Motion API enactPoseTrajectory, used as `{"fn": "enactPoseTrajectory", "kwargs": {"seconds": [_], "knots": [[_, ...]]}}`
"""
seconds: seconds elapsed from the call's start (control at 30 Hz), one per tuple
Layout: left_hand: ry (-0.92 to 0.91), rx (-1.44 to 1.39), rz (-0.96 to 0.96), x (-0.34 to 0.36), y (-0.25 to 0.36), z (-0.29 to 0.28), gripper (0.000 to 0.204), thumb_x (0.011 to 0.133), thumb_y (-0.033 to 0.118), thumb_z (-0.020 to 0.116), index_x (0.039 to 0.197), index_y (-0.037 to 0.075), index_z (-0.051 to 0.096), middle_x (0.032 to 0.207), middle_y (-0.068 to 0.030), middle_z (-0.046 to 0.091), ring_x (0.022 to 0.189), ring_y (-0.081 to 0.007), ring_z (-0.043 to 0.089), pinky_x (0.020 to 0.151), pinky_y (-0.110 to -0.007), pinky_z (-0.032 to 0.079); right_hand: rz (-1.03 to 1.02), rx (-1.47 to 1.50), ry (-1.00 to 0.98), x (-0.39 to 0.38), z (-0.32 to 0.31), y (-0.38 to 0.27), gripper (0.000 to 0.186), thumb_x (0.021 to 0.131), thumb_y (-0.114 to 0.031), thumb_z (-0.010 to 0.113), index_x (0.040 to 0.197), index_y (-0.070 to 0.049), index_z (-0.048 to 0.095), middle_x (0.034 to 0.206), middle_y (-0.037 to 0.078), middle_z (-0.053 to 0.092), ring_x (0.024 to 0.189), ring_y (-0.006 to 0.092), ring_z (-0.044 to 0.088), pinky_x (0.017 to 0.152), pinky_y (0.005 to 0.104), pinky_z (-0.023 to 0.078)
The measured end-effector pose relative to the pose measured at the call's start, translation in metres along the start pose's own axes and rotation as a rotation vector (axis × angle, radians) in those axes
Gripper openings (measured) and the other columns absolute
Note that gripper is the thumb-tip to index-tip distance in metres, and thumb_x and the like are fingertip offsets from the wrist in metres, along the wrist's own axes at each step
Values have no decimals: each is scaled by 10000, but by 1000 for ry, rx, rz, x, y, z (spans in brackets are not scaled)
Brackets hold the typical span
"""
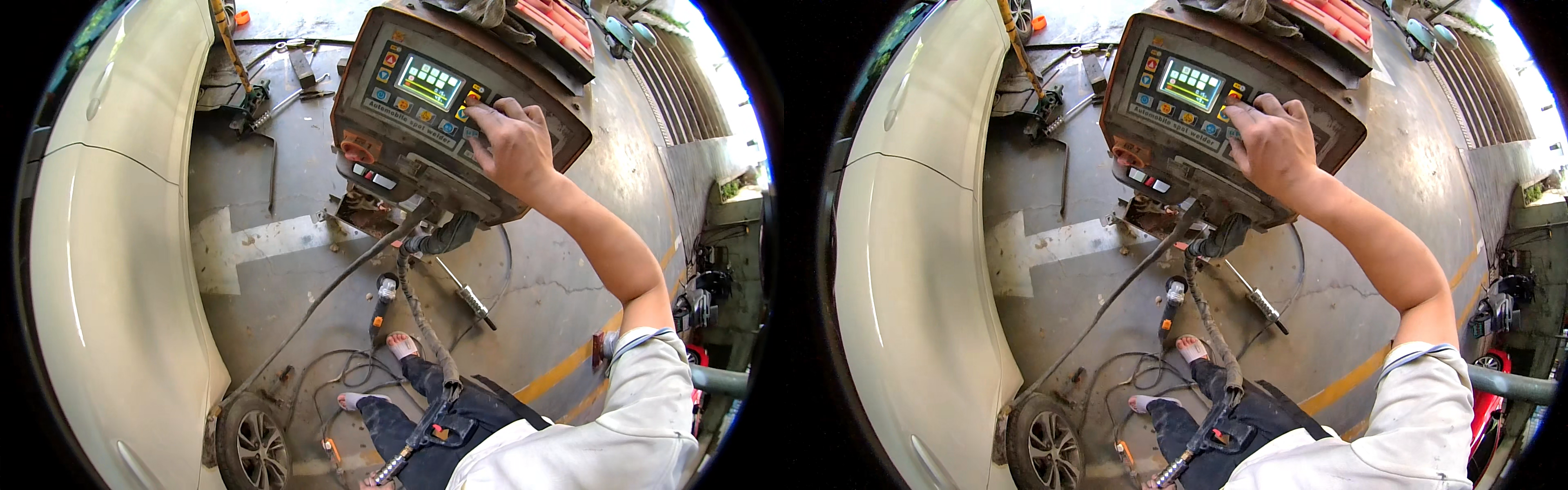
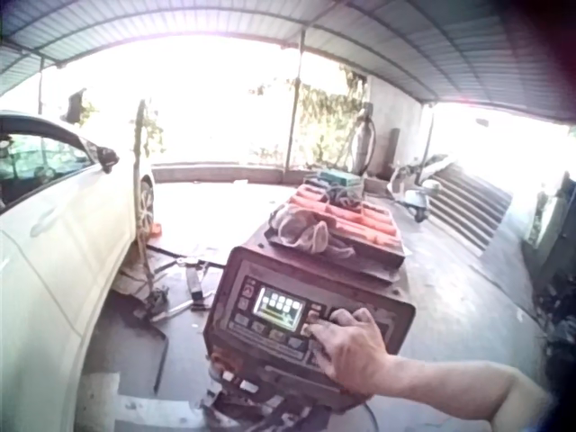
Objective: The person selects a tool from a toolbox and attaches it to a pneumatic dent removal gun. They then use the tool to pull out a dent on the rear fender of a white car, adjusting the machine settings during the process.
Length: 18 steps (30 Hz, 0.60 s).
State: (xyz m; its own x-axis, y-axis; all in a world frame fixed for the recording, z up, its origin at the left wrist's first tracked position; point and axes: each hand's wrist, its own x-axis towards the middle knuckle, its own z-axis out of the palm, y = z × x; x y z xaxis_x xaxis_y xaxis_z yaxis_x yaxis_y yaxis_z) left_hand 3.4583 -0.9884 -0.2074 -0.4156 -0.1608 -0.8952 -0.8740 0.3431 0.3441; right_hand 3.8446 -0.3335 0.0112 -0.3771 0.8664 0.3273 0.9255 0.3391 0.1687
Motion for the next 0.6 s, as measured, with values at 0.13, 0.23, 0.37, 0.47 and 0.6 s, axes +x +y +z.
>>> {"fn": "enactPoseTrajectory", "kwargs": {"seconds": [0.13, 0.23, 0.37, 0.47, 0.6], "knots": [[-13, -30, -20, -5, 2, 5, 305, 846, 203, 599, 1090, 46, 504, 860, -59, 547, 738, -198, 523, 666, -397, 475, -50, -71, 20, -2, 3, 2, 327, 742, -176, 657, 1052, -82, 609, 1058, 18, 651, 968, 160, 537, 804, 337, 352], [-16, -69, -44, -12, 5, 8, 297, 845, 200, 597, 1077, 39, 508, 841, -52, 547, 725, -191, 520, 659, -393, 474, -58, -99, 11, -1, 0, 1, 320, 744, -179, 658, 1047, -89, 611, 1047, 16, 655, 962, 160, 538, 807, 337, 347], [-56, -115, -55, -23, 6, 2, 287, 843, 197, 595, 1061, 29, 514, 817, -42, 547, 708, -182, 517, 649, -387, 474, -57, -74, -38, -2, -1, 7, 321, 750, -186, 656, 1054, -96, 603, 1027, 19, 662, 969, 160, 535, 808, 340, 340], [-120, 334, 187, 38, -16, -48, 537, 683, -33, 691, 1164, -15, 451, 855, -61, 558, 736, -194, 532, 635, -367, 485, -59, -83, -39, 5, -5, 3, 319, 750, -180, 657, 1053, -98, 602, 1008, 22, 667, 969, 165, 535, 807, 344, 339], [-121, 327, 265, 33, -23, -43, 215, 781, 133, 623, 964, 57, 541, 810, -29, 554, 701, -198, 525, 645, -388, 466, -43, -73, -60, 4, -5, 3, 327, 742, -173, 661, 1055, -98, 601, 1004, 27, 668, 965, 173, 538, 809, 347, 337]]}}
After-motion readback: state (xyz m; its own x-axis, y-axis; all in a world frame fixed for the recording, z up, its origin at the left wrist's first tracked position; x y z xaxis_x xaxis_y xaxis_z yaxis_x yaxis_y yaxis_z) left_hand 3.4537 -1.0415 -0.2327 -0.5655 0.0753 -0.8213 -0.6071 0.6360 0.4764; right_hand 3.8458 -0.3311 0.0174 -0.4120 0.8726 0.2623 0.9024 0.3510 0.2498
